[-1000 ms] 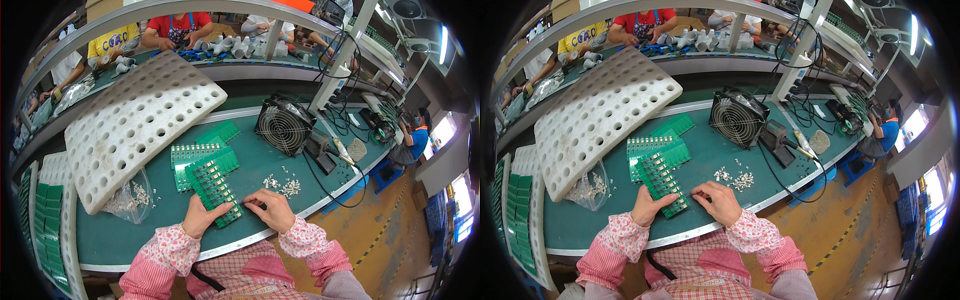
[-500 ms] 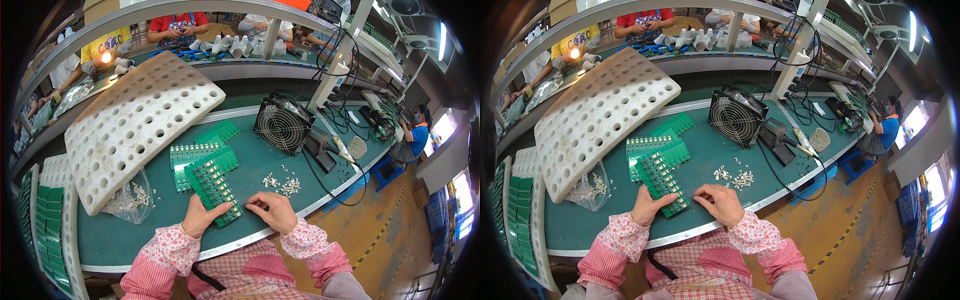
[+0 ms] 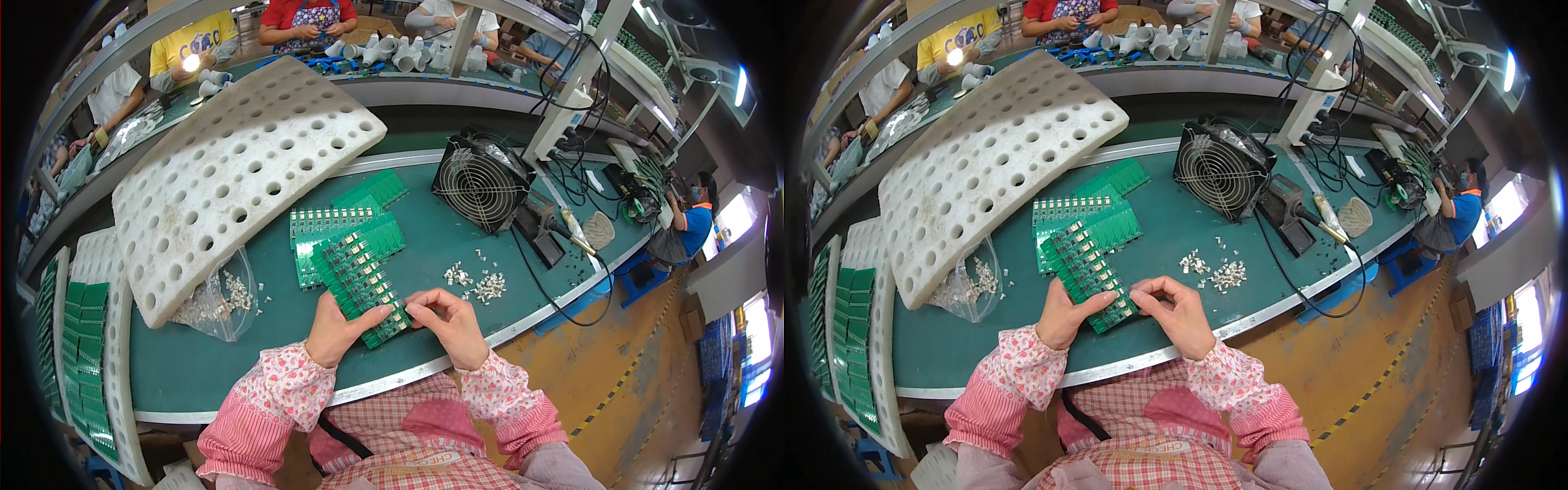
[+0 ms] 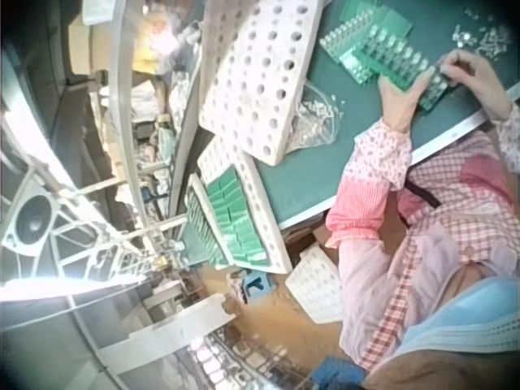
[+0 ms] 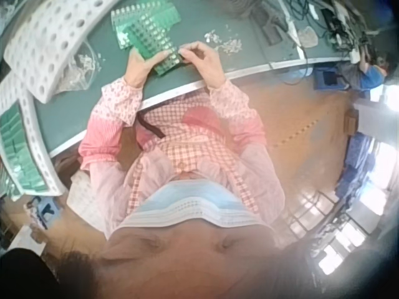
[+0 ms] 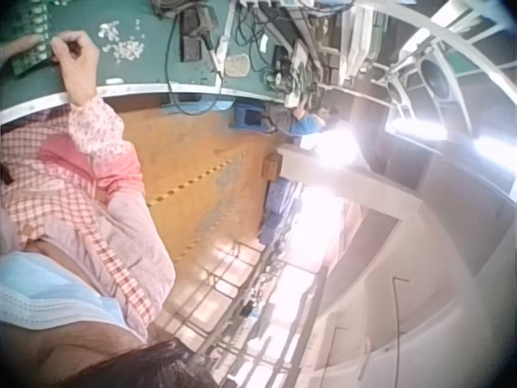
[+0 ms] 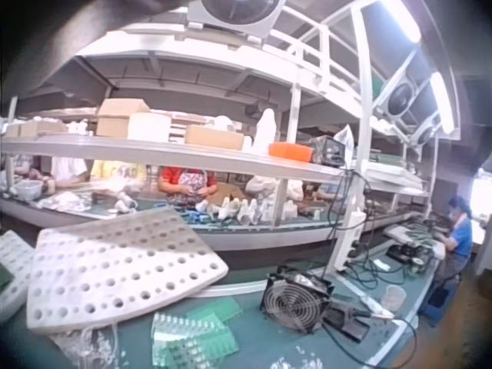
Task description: The person inserts small components into circuit boards by hand, solders them using a soldering iron and solder wire, and inserts additional components into another circuit board by hand.
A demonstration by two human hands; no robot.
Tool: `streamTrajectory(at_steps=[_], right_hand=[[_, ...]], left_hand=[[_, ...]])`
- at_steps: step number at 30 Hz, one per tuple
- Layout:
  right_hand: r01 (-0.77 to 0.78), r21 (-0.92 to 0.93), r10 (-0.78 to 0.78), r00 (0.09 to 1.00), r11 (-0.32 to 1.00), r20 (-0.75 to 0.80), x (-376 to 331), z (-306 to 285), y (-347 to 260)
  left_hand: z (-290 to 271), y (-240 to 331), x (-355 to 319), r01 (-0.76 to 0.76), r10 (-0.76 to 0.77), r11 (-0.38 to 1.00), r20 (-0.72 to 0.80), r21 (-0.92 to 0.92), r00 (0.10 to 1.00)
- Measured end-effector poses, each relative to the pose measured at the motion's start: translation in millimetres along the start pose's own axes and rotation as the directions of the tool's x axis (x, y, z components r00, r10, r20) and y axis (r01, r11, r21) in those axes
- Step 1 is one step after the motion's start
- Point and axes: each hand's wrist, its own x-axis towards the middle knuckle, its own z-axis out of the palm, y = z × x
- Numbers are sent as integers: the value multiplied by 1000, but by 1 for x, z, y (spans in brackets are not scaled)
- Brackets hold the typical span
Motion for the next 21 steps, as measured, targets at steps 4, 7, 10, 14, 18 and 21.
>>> streamTrajectory(at_steps=[4,7,10,14,18,21], right_hand=[[-18,42,19,999,999,-28,1,5,5],[-64,72,68,997,995,-45,-1,10,3],[-67,83,71,996,994,-54,-2,13,3],[-92,46,94,994,995,-55,-4,12,5],[-87,57,90,994,995,-63,-4,11,9],[-69,77,76,993,995,-93,-3,14,13]], left_hand=[[1,1,-2,22,-22,1000,-8,-12,1000],[2,3,-3,11,-11,1000,-17,-8,1000],[1,3,-3,-6,6,1000,-20,7,1000],[-1,1,-2,-27,27,1000,-23,2,999],[0,1,-2,-23,23,1000,-21,-10,1000],[-1,0,-2,-37,37,999,-20,17,999]])
